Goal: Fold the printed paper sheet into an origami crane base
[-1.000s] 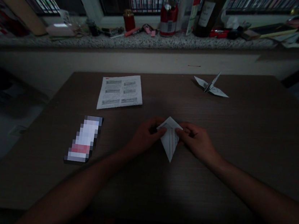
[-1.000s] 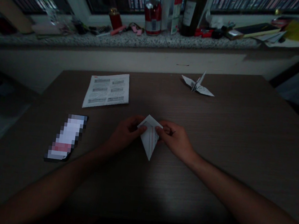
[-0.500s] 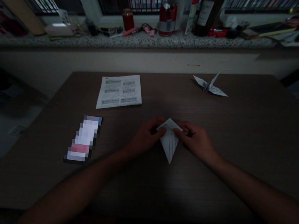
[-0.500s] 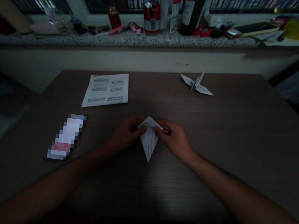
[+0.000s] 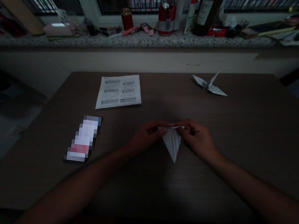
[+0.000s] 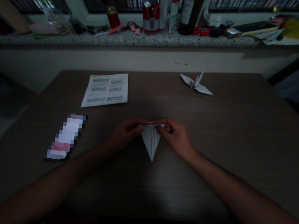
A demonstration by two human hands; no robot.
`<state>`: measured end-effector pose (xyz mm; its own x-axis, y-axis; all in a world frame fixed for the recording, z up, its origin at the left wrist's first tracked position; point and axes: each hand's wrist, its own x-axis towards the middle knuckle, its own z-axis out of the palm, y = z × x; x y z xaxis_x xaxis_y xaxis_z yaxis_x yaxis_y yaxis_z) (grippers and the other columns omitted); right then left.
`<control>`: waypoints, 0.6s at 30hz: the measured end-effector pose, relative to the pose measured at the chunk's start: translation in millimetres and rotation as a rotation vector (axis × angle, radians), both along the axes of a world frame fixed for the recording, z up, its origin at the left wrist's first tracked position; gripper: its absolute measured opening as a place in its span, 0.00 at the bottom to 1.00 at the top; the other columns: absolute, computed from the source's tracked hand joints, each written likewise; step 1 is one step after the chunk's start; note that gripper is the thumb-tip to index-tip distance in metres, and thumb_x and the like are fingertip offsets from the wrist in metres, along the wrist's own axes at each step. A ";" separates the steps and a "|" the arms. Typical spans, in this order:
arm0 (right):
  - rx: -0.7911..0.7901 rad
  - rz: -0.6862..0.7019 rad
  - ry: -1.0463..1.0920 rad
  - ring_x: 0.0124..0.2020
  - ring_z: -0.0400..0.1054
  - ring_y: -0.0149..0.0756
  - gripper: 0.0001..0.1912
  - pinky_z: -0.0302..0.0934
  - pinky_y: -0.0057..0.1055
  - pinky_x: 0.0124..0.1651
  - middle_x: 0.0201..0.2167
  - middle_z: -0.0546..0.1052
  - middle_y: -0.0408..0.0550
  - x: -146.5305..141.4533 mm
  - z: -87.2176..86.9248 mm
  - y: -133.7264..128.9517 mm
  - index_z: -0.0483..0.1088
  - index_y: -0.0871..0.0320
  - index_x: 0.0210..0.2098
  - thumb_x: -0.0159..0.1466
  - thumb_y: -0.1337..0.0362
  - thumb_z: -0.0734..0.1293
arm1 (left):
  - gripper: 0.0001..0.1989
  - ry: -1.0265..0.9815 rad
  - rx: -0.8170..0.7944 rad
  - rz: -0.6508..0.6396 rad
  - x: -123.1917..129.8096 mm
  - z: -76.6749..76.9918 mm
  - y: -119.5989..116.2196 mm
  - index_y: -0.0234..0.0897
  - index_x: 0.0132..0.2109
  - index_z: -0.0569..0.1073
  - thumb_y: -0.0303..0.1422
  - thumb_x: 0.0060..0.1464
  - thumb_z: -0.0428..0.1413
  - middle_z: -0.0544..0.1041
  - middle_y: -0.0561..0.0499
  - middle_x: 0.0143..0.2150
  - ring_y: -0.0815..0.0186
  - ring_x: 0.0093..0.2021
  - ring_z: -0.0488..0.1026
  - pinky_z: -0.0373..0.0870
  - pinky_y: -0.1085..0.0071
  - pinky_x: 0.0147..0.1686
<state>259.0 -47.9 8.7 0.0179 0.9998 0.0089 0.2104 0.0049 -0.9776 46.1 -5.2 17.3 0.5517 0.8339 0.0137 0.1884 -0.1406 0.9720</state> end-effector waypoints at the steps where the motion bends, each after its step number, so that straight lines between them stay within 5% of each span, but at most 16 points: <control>1: 0.001 0.004 -0.005 0.22 0.61 0.31 0.11 0.53 0.29 0.25 0.21 0.70 0.40 0.0 0.3 -0.3 0.79 0.55 0.41 0.63 0.57 0.70 | 0.17 0.005 -0.003 0.016 0.2 0.6 -0.4 0.42 0.52 0.82 0.45 0.64 0.57 0.83 0.48 0.46 0.58 0.45 0.78 0.73 0.64 0.45; 6: 0.021 0.020 -0.045 0.21 0.60 0.31 0.11 0.52 0.28 0.24 0.19 0.67 0.39 0.7 2.0 -0.6 0.80 0.55 0.42 0.64 0.58 0.69 | 0.14 -0.007 -0.015 0.054 1.7 0.5 0.2 0.42 0.48 0.83 0.44 0.63 0.59 0.84 0.49 0.46 0.60 0.45 0.78 0.72 0.67 0.45; 12: -0.024 0.024 0.123 0.31 0.72 0.35 0.16 0.68 0.31 0.31 0.33 0.78 0.46 1.3 -0.5 0.6 0.78 0.54 0.46 0.66 0.52 0.68 | 0.14 0.048 0.018 0.038 -0.3 -0.5 1.6 0.42 0.51 0.81 0.39 0.61 0.61 0.83 0.50 0.43 0.64 0.38 0.77 0.71 0.69 0.38; 18: -0.149 0.042 0.089 0.28 0.74 0.37 0.18 0.71 0.33 0.31 0.27 0.78 0.45 0.4 1.4 0.5 0.77 0.56 0.39 0.62 0.47 0.72 | 0.15 -0.027 0.048 0.049 0.8 -7.5 2.7 0.40 0.53 0.78 0.36 0.59 0.62 0.81 0.48 0.50 0.62 0.46 0.78 0.74 0.68 0.45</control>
<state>259.3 -47.4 10.1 -0.0296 0.9898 -0.1393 0.1258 -0.1345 -0.9829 46.9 -2.5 9.8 0.5094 0.8578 0.0690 0.1701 -0.1790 0.9690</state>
